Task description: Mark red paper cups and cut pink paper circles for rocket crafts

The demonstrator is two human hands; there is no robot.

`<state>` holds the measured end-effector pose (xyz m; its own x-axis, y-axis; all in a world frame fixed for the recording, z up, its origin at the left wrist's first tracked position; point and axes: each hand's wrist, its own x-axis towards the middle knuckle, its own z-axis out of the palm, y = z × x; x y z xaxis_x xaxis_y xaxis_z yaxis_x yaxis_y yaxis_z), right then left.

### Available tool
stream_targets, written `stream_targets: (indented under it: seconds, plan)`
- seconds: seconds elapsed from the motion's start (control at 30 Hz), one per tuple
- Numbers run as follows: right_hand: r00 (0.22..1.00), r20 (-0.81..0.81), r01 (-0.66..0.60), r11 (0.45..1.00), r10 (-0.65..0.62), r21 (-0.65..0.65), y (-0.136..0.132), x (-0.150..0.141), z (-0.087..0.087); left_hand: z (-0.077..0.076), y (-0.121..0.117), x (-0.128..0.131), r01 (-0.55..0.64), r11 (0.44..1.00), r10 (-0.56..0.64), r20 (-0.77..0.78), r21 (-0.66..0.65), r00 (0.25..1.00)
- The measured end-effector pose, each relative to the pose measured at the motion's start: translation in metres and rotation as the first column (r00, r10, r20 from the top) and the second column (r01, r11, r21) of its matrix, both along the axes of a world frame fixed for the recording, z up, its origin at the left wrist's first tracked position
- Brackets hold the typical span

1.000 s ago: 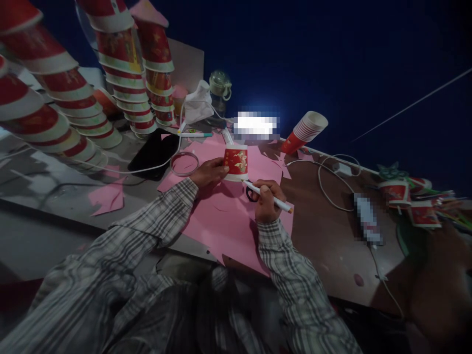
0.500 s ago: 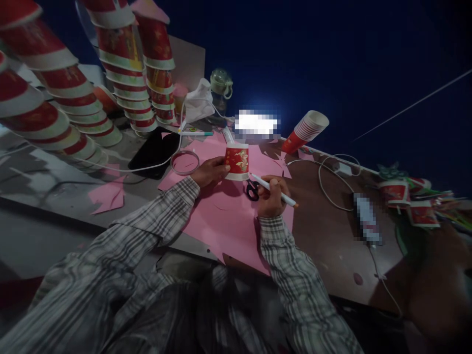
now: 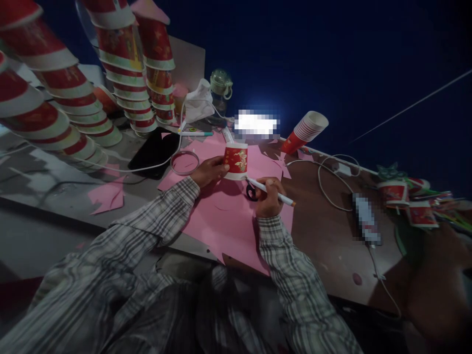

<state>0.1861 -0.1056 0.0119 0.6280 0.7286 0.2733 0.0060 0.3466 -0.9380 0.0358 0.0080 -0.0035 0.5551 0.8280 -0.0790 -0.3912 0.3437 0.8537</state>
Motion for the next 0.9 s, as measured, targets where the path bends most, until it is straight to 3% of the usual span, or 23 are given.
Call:
stream_targets:
  seconds: [0.23,0.37,0.57,0.9]
  plan:
    - [1.000,0.003,0.025,0.998,-0.025,0.057,-0.0028,-0.0026,0.0024,-0.0001,0.0025,-0.0010,-0.023,0.999,0.025,-0.043,0.045,0.999]
    - [0.996,0.075,-0.043,0.999,0.041,0.032,-0.0039,-0.0044,-0.0027,0.0051,-0.0020,-0.0009,-0.014,0.999,0.015,-0.027,0.039,1.000]
    - [0.975,0.221,-0.031,0.999,0.037,-0.032,-0.0078,-0.0086,-0.0019,0.0048,-0.0016,-0.0012,-0.013,0.999,0.014,-0.021,0.045,1.000]
    - [0.962,0.267,-0.054,0.997,0.065,-0.048,-0.0082,-0.0030,-0.0063,-0.0026,0.0003,-0.0005,-0.023,0.996,0.028,-0.057,0.086,0.998]
